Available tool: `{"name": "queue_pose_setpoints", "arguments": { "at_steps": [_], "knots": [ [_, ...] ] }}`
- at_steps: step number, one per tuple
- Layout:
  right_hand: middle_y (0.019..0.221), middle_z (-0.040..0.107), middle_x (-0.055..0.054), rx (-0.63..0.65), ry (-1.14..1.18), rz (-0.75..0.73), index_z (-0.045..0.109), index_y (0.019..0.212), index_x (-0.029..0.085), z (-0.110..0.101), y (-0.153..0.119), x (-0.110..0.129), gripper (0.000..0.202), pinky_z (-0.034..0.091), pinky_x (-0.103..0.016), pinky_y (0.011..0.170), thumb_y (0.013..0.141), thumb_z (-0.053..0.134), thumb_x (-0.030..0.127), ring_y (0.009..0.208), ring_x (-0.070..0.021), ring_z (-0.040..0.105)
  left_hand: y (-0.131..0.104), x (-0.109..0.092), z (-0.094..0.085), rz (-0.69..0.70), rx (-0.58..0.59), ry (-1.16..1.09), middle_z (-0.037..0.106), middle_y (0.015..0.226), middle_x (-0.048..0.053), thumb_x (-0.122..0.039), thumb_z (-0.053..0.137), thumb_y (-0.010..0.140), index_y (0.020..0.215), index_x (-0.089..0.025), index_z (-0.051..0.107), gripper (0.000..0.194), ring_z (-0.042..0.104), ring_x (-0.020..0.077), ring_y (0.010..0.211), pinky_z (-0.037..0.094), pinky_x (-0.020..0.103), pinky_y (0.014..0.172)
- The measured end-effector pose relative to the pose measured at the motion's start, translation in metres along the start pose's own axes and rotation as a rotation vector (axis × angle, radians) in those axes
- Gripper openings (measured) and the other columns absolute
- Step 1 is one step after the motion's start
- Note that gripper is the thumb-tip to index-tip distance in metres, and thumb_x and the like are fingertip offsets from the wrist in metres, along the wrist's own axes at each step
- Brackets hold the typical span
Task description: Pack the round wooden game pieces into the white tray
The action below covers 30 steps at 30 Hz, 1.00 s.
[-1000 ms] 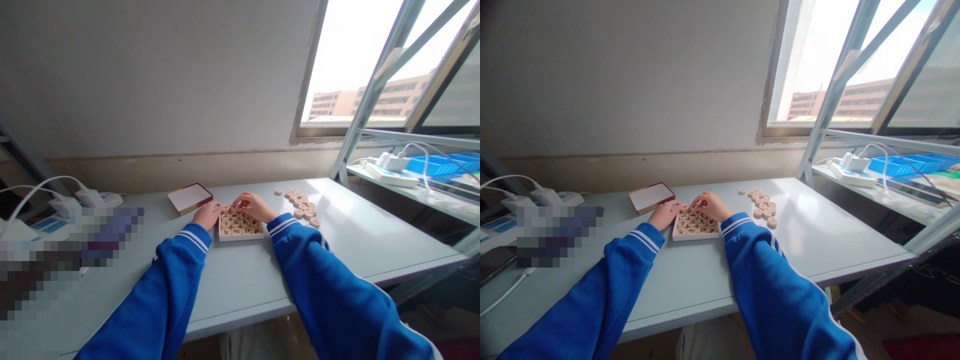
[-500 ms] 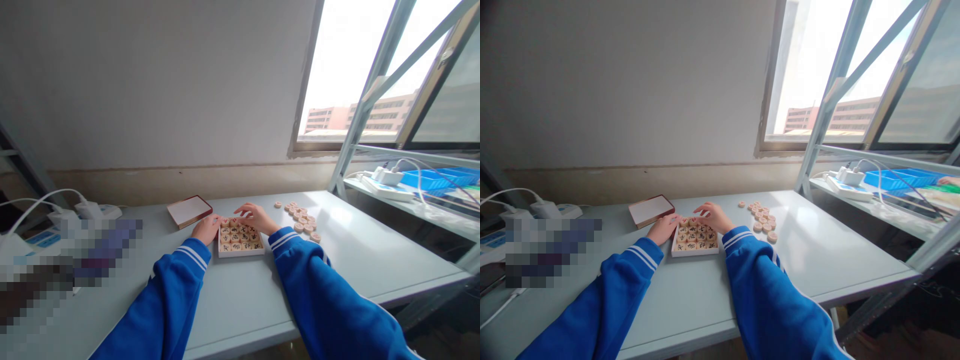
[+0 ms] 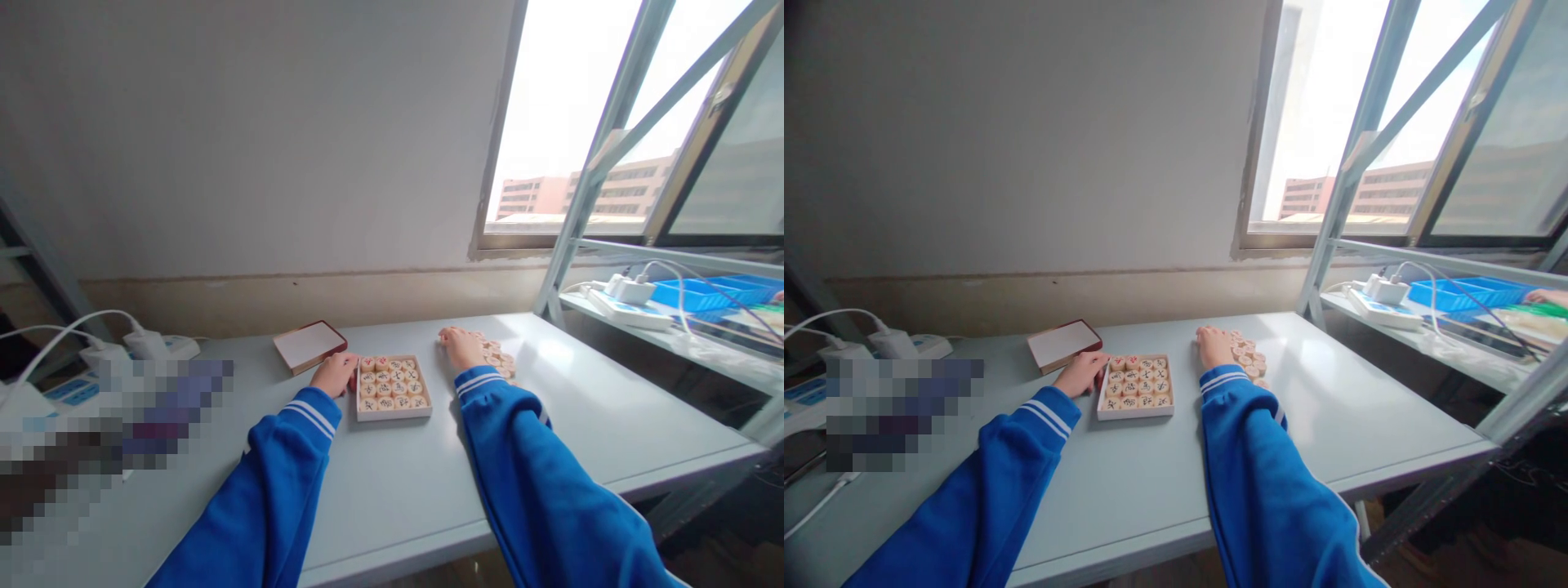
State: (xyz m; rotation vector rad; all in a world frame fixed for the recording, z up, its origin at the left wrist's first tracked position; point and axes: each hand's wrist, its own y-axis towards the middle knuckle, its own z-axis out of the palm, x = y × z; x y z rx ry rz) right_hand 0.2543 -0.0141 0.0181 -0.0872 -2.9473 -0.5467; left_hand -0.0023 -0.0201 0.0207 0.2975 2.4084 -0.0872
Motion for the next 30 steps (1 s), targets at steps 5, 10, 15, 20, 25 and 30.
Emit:
{"name": "queue_pose_setpoints", "arguments": {
  "at_steps": [5,10,15,20,25,30],
  "knots": [
    [0.087,0.066,-0.001,-0.091,0.199,-0.054,0.064,0.086,0.026,-0.025,-0.010,0.035,0.020,0.033,-0.033,0.076,0.077,0.053,0.039,0.085,-0.0193,0.055,0.002,0.003,0.002,0.002,-0.033,0.012,0.058,0.052,0.001,-0.030,0.034,0.079,0.094,-0.014,0.064,0.036,0.045,0.0100,0.037,0.037,0.021,0.043],
    [0.088,0.063,-0.001,-0.061,0.345,-0.303,0.065,0.079,0.025,-0.026,-0.022,0.059,0.016,0.033,-0.029,0.071,0.072,0.060,0.038,0.084,-0.0166,0.051,-0.001,0.000,0.001,0.016,-0.051,0.048,0.061,0.054,0.002,-0.029,0.034,0.080,0.095,-0.014,0.064,0.037,0.051,0.0117,0.042,0.040,0.022,0.049],
    [0.087,0.060,-0.002,-0.054,0.248,-0.239,0.065,0.080,0.027,-0.017,-0.026,0.064,0.017,0.030,-0.030,0.070,0.071,0.061,0.041,0.086,-0.0184,0.049,-0.004,-0.006,0.000,0.004,-0.048,0.071,0.066,0.067,0.004,-0.028,0.037,0.080,0.099,-0.016,0.063,0.035,0.055,0.0127,0.051,0.041,0.021,0.051],
    [0.079,0.063,0.002,0.050,0.280,-0.253,0.064,0.079,0.026,-0.014,-0.026,0.065,0.014,0.027,-0.028,0.068,0.069,0.063,0.036,0.080,-0.0155,0.053,-0.004,-0.005,0.001,-0.003,-0.065,0.097,0.065,0.063,0.003,-0.029,0.038,0.080,0.098,-0.016,0.064,0.034,0.057,0.0139,0.054,0.042,0.022,0.054],
    [0.085,0.064,0.002,0.088,0.354,-0.261,0.062,0.086,0.026,-0.017,-0.022,0.057,0.024,0.028,-0.027,0.067,0.066,0.065,0.039,0.076,-0.0144,0.054,-0.001,-0.001,0.002,-0.007,-0.065,0.094,0.063,0.058,0.003,-0.031,0.038,0.080,0.099,-0.016,0.064,0.035,0.058,0.0150,0.056,0.042,0.023,0.055],
    [0.087,0.064,0.001,0.134,0.288,-0.293,0.064,0.084,0.027,-0.022,-0.022,0.051,0.023,0.027,-0.027,0.064,0.063,0.068,0.036,0.077,-0.0161,0.053,-0.002,-0.002,0.002,-0.008,-0.071,0.108,0.065,0.061,0.004,-0.032,0.038,0.080,0.099,-0.016,0.063,0.036,0.058,0.0163,0.058,0.042,0.024,0.058]
  ]
}}
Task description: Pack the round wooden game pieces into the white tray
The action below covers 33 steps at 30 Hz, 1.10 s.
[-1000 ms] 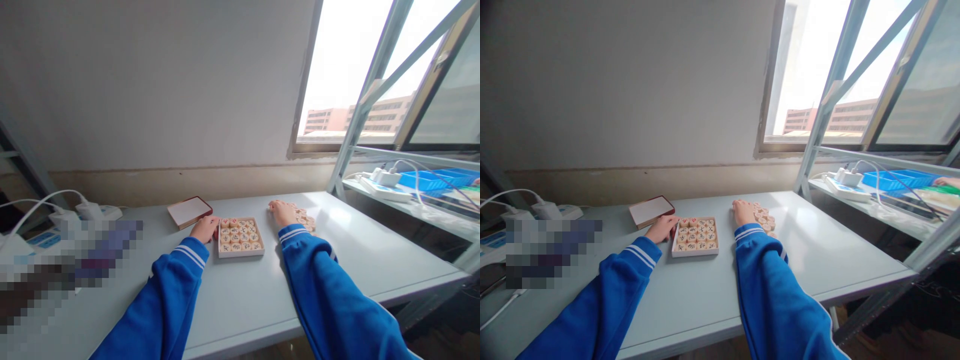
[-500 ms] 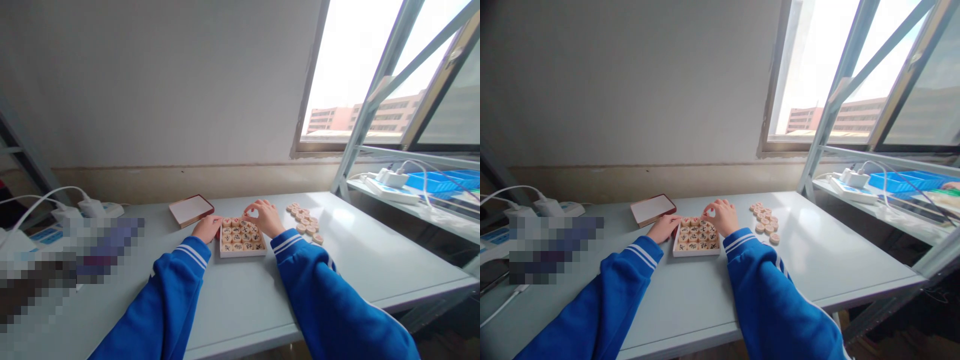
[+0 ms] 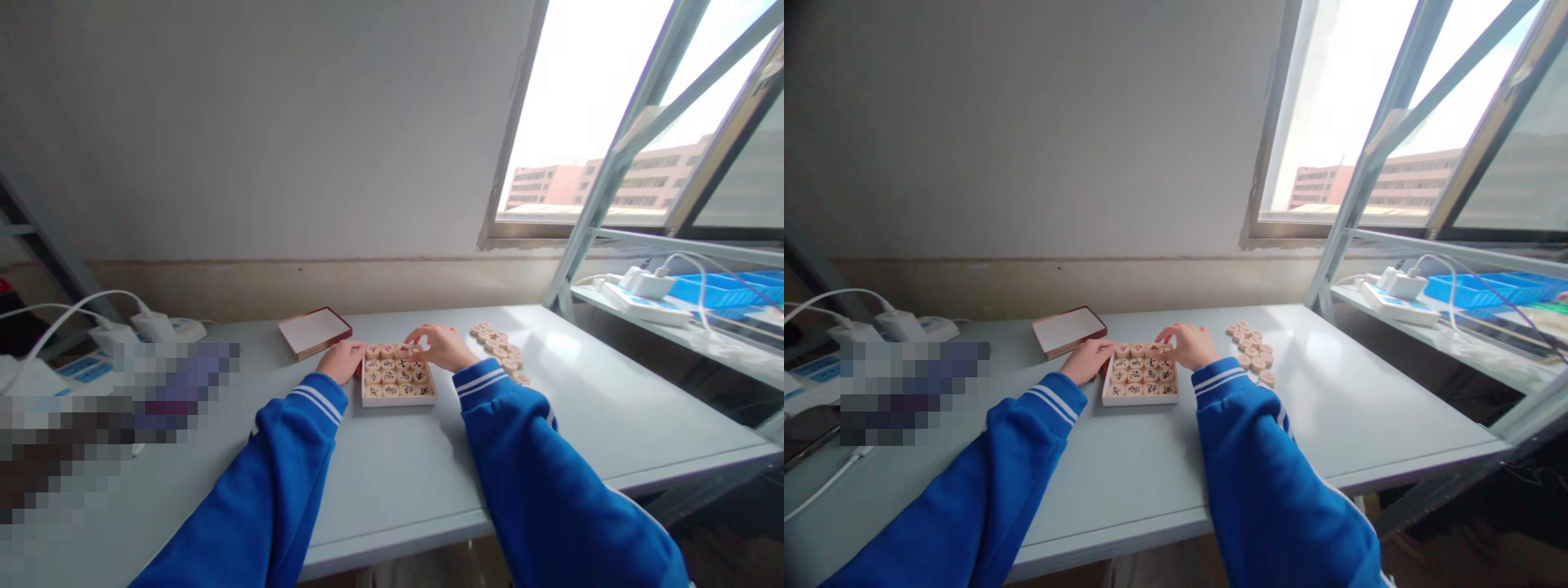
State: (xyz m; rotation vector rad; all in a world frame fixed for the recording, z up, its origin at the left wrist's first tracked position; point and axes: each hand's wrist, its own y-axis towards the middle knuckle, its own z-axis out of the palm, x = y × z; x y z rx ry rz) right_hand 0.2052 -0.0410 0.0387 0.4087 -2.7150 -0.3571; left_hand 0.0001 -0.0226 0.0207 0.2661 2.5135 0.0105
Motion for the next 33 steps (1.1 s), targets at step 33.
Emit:
{"name": "queue_pose_setpoints", "arguments": {
  "at_steps": [33],
  "knots": [
    [0.121,0.046,-0.012,-0.210,-0.506,0.405,0.060,0.099,0.018,-0.008,-0.003,-0.077,0.027,0.026,-0.043,0.082,0.077,0.044,0.020,0.110,-0.0274,0.033,0.002,0.000,0.002,0.042,-0.027,0.048,0.063,0.104,0.009,-0.028,0.039,0.080,0.101,-0.014,0.062,0.034,0.057,0.0206,0.096,0.042,0.026,0.081]
  ]
}}
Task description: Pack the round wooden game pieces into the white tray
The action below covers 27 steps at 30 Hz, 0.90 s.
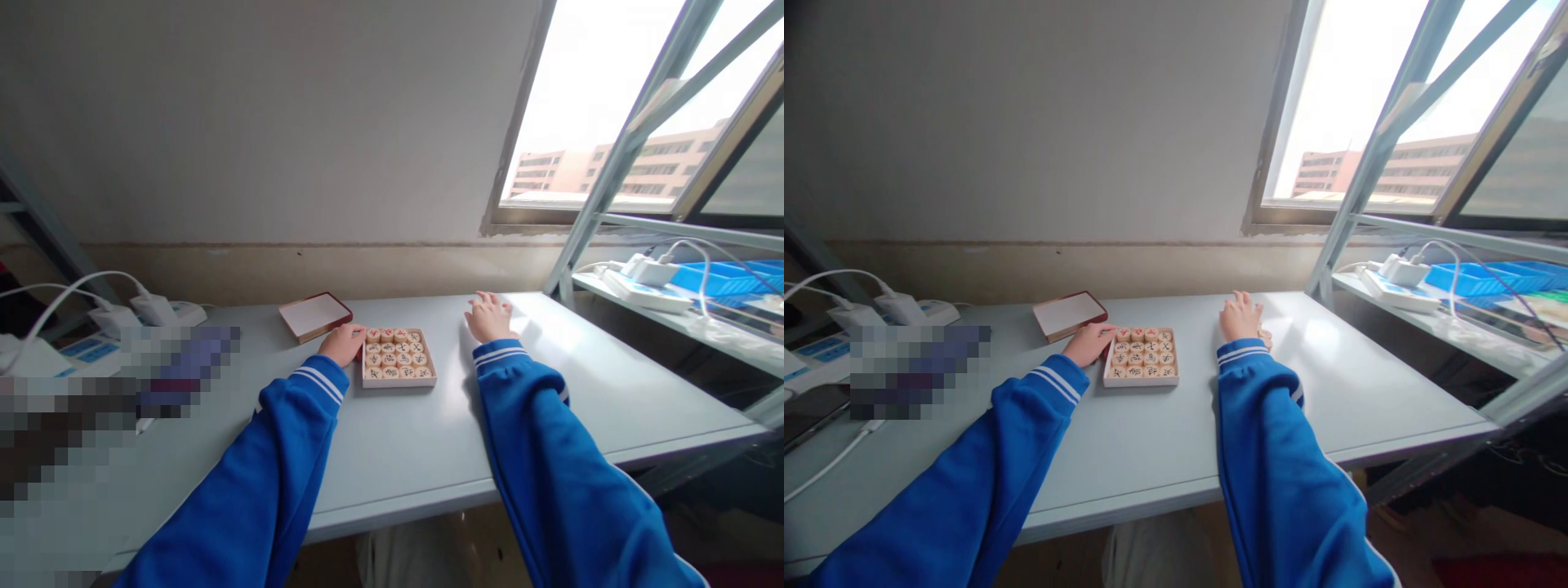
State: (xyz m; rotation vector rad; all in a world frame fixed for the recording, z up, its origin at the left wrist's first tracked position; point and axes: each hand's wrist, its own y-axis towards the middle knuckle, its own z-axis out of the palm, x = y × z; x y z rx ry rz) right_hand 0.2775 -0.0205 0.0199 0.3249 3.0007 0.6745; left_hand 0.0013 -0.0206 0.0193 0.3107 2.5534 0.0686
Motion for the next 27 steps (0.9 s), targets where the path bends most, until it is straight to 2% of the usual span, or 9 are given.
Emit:
{"name": "queue_pose_setpoints", "arguments": {
  "at_steps": [2,6,10,13,15,18,20,23,27],
  "knots": [
    [0.124,0.043,-0.014,0.041,-0.045,0.036,0.061,0.098,0.018,0.009,0.001,-0.007,0.028,0.023,-0.047,0.084,0.076,0.043,0.020,0.112,-0.0297,0.030,0.000,0.000,0.000,0.006,0.005,-0.005,0.063,0.104,0.009,-0.028,0.039,0.080,0.101,-0.014,0.062,0.034,0.057,0.0205,0.096,0.041,0.026,0.082],
    [0.107,0.054,-0.014,0.053,0.014,0.009,0.063,0.092,0.021,0.014,-0.001,-0.007,0.025,0.021,-0.048,0.084,0.076,0.044,0.020,0.104,-0.0286,0.037,-0.001,0.000,0.000,0.004,0.003,-0.017,0.063,0.104,0.009,-0.027,0.038,0.080,0.101,-0.013,0.062,0.034,0.057,0.0208,0.096,0.042,0.026,0.082],
    [0.086,0.061,-0.010,0.061,0.074,-0.013,0.065,0.084,0.021,0.006,-0.004,-0.006,0.020,0.024,-0.045,0.082,0.076,0.047,0.021,0.090,-0.0247,0.047,0.000,0.000,0.000,0.005,0.011,-0.017,0.064,0.103,0.008,-0.027,0.038,0.081,0.102,-0.014,0.062,0.035,0.057,0.0201,0.095,0.043,0.025,0.080],
    [0.078,0.063,-0.007,0.061,0.111,-0.037,0.064,0.083,0.022,-0.006,-0.005,-0.001,0.018,0.027,-0.041,0.080,0.076,0.048,0.023,0.085,-0.0218,0.051,0.000,0.000,0.000,-0.002,0.014,-0.004,0.063,0.104,0.008,-0.027,0.038,0.081,0.102,-0.014,0.062,0.034,0.057,0.0197,0.096,0.042,0.025,0.082],
    [0.079,0.064,-0.004,0.076,0.252,-0.107,0.063,0.086,0.022,-0.015,-0.005,0.007,0.017,0.031,-0.037,0.079,0.074,0.051,0.028,0.082,-0.0194,0.053,0.000,0.001,0.000,-0.005,0.015,-0.001,0.063,0.105,0.008,-0.027,0.039,0.080,0.102,-0.015,0.062,0.034,0.057,0.0195,0.098,0.041,0.024,0.084],
    [0.085,0.065,-0.002,0.167,0.690,-0.344,0.061,0.089,0.021,-0.028,-0.006,0.023,0.024,0.040,-0.029,0.071,0.071,0.056,0.036,0.077,-0.0157,0.056,0.000,0.001,0.000,-0.012,0.017,-0.010,0.063,0.105,0.008,-0.028,0.040,0.080,0.102,-0.015,0.062,0.033,0.057,0.0191,0.096,0.042,0.024,0.083],
    [0.086,0.065,-0.003,0.211,0.878,-0.481,0.062,0.087,0.019,-0.031,-0.007,0.033,0.026,0.043,-0.026,0.067,0.068,0.060,0.036,0.075,-0.0145,0.056,0.000,0.001,0.000,-0.019,0.017,-0.010,0.063,0.104,0.007,-0.028,0.040,0.080,0.102,-0.016,0.062,0.033,0.058,0.0193,0.095,0.042,0.024,0.082],
    [0.083,0.065,-0.004,0.221,0.890,-0.565,0.063,0.083,0.017,-0.029,-0.010,0.043,0.022,0.044,-0.025,0.066,0.065,0.063,0.029,0.072,-0.0137,0.056,-0.001,0.001,0.000,-0.013,0.008,-0.004,0.063,0.104,0.008,-0.028,0.039,0.080,0.102,-0.016,0.062,0.034,0.058,0.0198,0.095,0.042,0.025,0.082],
    [0.080,0.065,-0.003,0.236,0.816,-0.598,0.063,0.082,0.017,-0.023,-0.012,0.046,0.019,0.044,-0.023,0.061,0.064,0.065,0.023,0.067,-0.0120,0.056,0.000,0.001,0.001,-0.014,0.007,0.004,0.064,0.102,0.008,-0.029,0.039,0.081,0.101,-0.016,0.062,0.034,0.058,0.0197,0.094,0.043,0.024,0.080]
  ]
}}
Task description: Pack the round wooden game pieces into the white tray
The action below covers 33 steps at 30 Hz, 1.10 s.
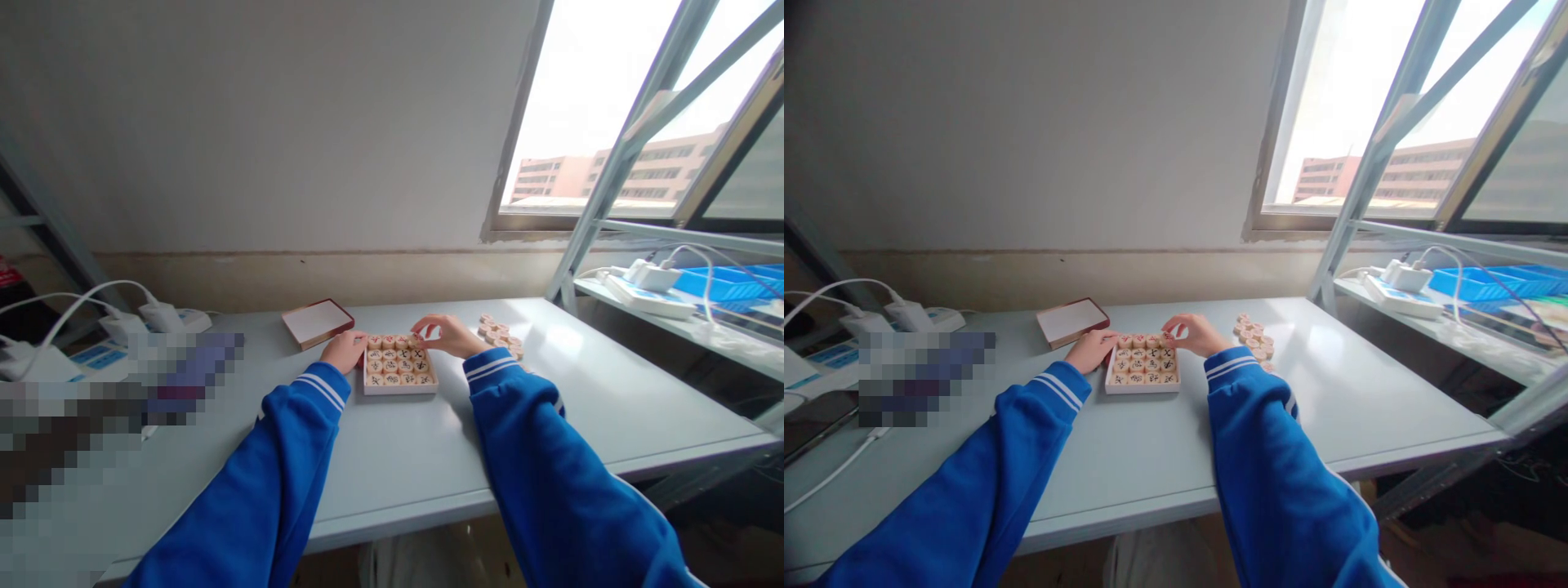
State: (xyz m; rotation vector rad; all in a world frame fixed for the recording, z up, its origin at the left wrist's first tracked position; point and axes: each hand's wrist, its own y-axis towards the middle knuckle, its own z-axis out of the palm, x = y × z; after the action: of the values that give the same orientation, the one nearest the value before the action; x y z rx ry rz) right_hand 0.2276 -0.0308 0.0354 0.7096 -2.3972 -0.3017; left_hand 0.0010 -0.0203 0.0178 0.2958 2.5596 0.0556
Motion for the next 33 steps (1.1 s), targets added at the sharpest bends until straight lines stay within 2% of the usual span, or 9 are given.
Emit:
{"name": "queue_pose_setpoints", "arguments": {
  "at_steps": [8,17,22,24,28,29,31,33],
  "knots": [
    [0.082,0.062,-0.005,-0.007,-0.109,0.018,0.064,0.084,0.015,0.002,-0.001,0.000,0.020,0.043,-0.023,0.063,0.065,0.065,0.023,0.066,-0.0111,0.055,0.000,0.000,-0.001,0.013,-0.004,0.006,0.064,0.102,0.008,-0.032,0.039,0.081,0.100,-0.016,0.063,0.035,0.058,0.0209,0.095,0.042,0.026,0.082],
    [0.080,0.062,-0.003,0.018,-0.123,0.024,0.064,0.083,0.017,0.003,0.000,-0.004,0.018,0.042,-0.023,0.064,0.067,0.064,0.024,0.063,-0.0100,0.052,0.000,0.000,0.000,0.004,0.002,-0.003,0.063,0.104,0.008,-0.030,0.038,0.081,0.102,-0.016,0.062,0.035,0.057,0.0202,0.096,0.041,0.026,0.083],
    [0.085,0.063,-0.003,0.031,-0.100,0.060,0.063,0.089,0.018,-0.001,-0.001,-0.006,0.024,0.041,-0.024,0.066,0.069,0.062,0.032,0.066,-0.0111,0.053,-0.001,-0.002,-0.002,-0.006,0.008,0.002,0.064,0.103,0.009,-0.028,0.039,0.080,0.103,-0.015,0.061,0.035,0.058,0.0206,0.095,0.042,0.026,0.081],
    [0.089,0.063,-0.003,-0.043,-0.214,0.171,0.062,0.090,0.021,-0.007,-0.003,-0.009,0.024,0.040,-0.027,0.070,0.076,0.054,0.038,0.071,-0.0133,0.054,-0.002,-0.003,-0.002,-0.011,0.008,-0.006,0.064,0.103,0.009,-0.029,0.039,0.080,0.102,-0.015,0.062,0.034,0.058,0.0202,0.095,0.042,0.026,0.081],
    [0.102,0.060,-0.010,-0.341,-0.650,0.528,0.059,0.098,0.019,-0.019,-0.013,-0.030,0.031,0.032,-0.039,0.080,0.085,0.038,0.037,0.097,-0.0235,0.049,-0.002,-0.003,-0.003,-0.011,0.004,-0.007,0.063,0.104,0.008,-0.028,0.038,0.081,0.102,-0.016,0.062,0.034,0.057,0.0202,0.096,0.042,0.025,0.082],
    [0.105,0.058,-0.012,-0.351,-0.718,0.610,0.057,0.101,0.017,-0.021,-0.016,-0.037,0.031,0.031,-0.041,0.081,0.085,0.038,0.036,0.102,-0.0254,0.046,-0.002,-0.002,-0.003,-0.004,0.004,-0.004,0.063,0.105,0.009,-0.029,0.038,0.081,0.102,-0.015,0.061,0.035,0.057,0.0203,0.097,0.042,0.025,0.082],
    [0.109,0.056,-0.014,-0.283,-0.763,0.749,0.055,0.104,0.014,-0.023,-0.023,-0.051,0.031,0.030,-0.044,0.081,0.084,0.039,0.033,0.104,-0.0271,0.045,-0.002,-0.002,-0.002,0.009,0.010,0.004,0.062,0.106,0.009,-0.029,0.037,0.081,0.103,-0.015,0.061,0.035,0.056,0.0203,0.097,0.042,0.025,0.081],
    [0.110,0.056,-0.013,-0.198,-0.748,0.811,0.056,0.100,0.016,-0.023,-0.027,-0.060,0.029,0.030,-0.046,0.081,0.084,0.037,0.029,0.101,-0.0267,0.047,-0.002,-0.001,-0.003,0.014,0.019,0.005,0.062,0.107,0.009,-0.028,0.038,0.081,0.104,-0.014,0.060,0.035,0.056,0.0205,0.097,0.042,0.024,0.080]
  ]
}}
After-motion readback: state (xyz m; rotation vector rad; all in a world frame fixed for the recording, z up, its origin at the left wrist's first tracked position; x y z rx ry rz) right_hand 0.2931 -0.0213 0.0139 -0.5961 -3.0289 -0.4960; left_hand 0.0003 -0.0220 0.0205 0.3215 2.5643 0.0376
